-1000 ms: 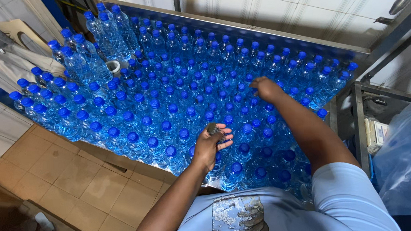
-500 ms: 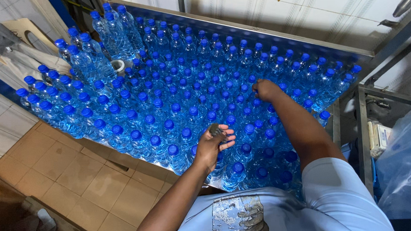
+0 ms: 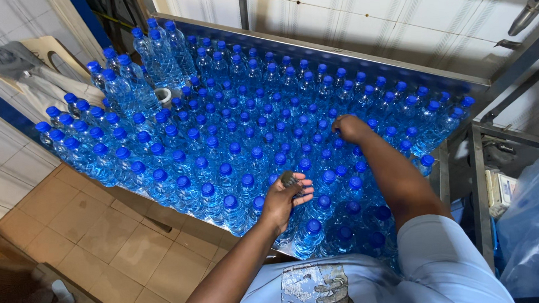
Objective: The person applies small labels to the caps of many blue-capped water bottles arranged on a metal tray. They pick each label from a stack in the left hand and place it onto a bottle cap with the right hand, working across the tray. The person briefly moves to a nearby table and handles a small device before returning to the bottles.
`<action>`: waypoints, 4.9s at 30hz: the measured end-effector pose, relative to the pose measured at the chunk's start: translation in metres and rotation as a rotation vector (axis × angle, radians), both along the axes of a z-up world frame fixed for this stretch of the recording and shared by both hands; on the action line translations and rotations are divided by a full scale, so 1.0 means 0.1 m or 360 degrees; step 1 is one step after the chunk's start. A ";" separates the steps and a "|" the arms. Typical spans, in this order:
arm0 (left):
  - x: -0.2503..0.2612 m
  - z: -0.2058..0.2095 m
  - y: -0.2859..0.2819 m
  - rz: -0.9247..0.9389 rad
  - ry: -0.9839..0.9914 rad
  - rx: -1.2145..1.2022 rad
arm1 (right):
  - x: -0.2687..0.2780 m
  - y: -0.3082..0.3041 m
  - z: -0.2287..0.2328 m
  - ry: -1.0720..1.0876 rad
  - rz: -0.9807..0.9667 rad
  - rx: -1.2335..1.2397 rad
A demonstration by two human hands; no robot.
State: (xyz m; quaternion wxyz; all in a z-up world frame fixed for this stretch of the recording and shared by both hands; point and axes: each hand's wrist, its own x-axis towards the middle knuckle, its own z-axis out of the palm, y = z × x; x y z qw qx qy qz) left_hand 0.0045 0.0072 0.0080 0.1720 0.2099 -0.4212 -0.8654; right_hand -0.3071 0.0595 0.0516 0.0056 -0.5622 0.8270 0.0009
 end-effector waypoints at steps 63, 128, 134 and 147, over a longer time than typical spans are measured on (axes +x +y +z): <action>-0.44 0.16 0.71 -0.0244 -0.0342 -0.0915 | 1.84 2.05 -0.31 -0.1270 -0.0476 -0.1799; -0.16 -0.04 0.31 0.0226 -0.0093 0.0131 | 0.73 0.53 0.28 -0.1271 0.0058 -0.0794; -0.25 0.14 0.37 0.0346 -0.0149 0.0154 | 1.29 0.79 0.20 -0.1658 -0.0046 -0.0776; -0.35 0.09 0.44 0.0537 -0.0072 0.0080 | 1.49 1.03 0.39 -0.1153 -0.0114 -0.1162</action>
